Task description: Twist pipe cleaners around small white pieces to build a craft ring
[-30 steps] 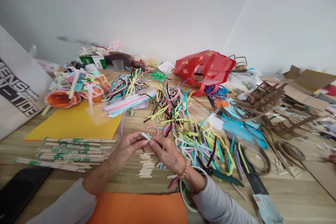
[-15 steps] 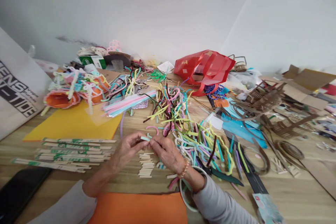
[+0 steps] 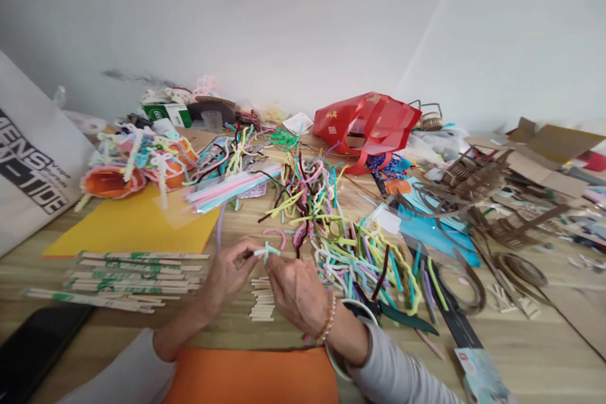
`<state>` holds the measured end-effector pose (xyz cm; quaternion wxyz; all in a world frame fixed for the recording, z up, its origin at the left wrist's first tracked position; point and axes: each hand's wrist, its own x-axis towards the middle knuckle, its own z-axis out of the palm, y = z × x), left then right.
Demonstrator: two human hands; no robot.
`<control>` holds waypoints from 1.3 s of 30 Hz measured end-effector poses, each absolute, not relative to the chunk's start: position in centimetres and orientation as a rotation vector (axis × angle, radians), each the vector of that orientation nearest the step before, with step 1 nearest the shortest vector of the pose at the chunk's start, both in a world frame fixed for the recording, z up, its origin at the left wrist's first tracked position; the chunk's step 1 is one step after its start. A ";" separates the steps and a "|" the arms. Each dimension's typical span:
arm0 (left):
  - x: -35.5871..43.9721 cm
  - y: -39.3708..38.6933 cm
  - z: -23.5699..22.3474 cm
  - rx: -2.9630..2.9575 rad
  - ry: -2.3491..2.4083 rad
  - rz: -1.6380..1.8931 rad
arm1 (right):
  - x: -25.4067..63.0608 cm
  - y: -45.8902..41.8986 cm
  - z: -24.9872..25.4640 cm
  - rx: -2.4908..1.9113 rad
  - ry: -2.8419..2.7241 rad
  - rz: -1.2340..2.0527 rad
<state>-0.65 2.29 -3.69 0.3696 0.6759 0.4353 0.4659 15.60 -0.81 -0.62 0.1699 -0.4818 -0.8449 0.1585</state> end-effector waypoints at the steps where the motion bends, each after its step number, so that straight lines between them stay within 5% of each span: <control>1: -0.6 2.1 -3.7 1.785 1.097 1.180 | 15.7 -0.8 -0.6 -1.364 -2.430 0.408; 6: -0.4 1.7 -3.0 1.775 0.925 1.028 | 16.8 -0.2 0.3 -1.384 -2.402 0.292; 10: -0.5 1.9 -2.5 1.345 0.735 0.830 | 17.4 0.4 1.1 -1.307 -2.304 0.525; 18: -0.4 1.9 -2.6 0.827 0.629 0.927 | 16.9 0.7 -0.1 -1.247 -2.222 0.602; 24: -0.6 2.3 -2.5 0.872 0.728 1.007 | 16.5 -0.1 -0.8 -1.250 -2.345 0.456; 35: -0.4 2.3 -3.4 1.157 0.854 1.038 | 16.3 0.5 -1.0 -1.159 -2.016 0.881; 39: -0.2 2.1 -3.5 1.070 0.812 1.066 | 16.5 0.6 -1.3 -1.157 -2.042 0.757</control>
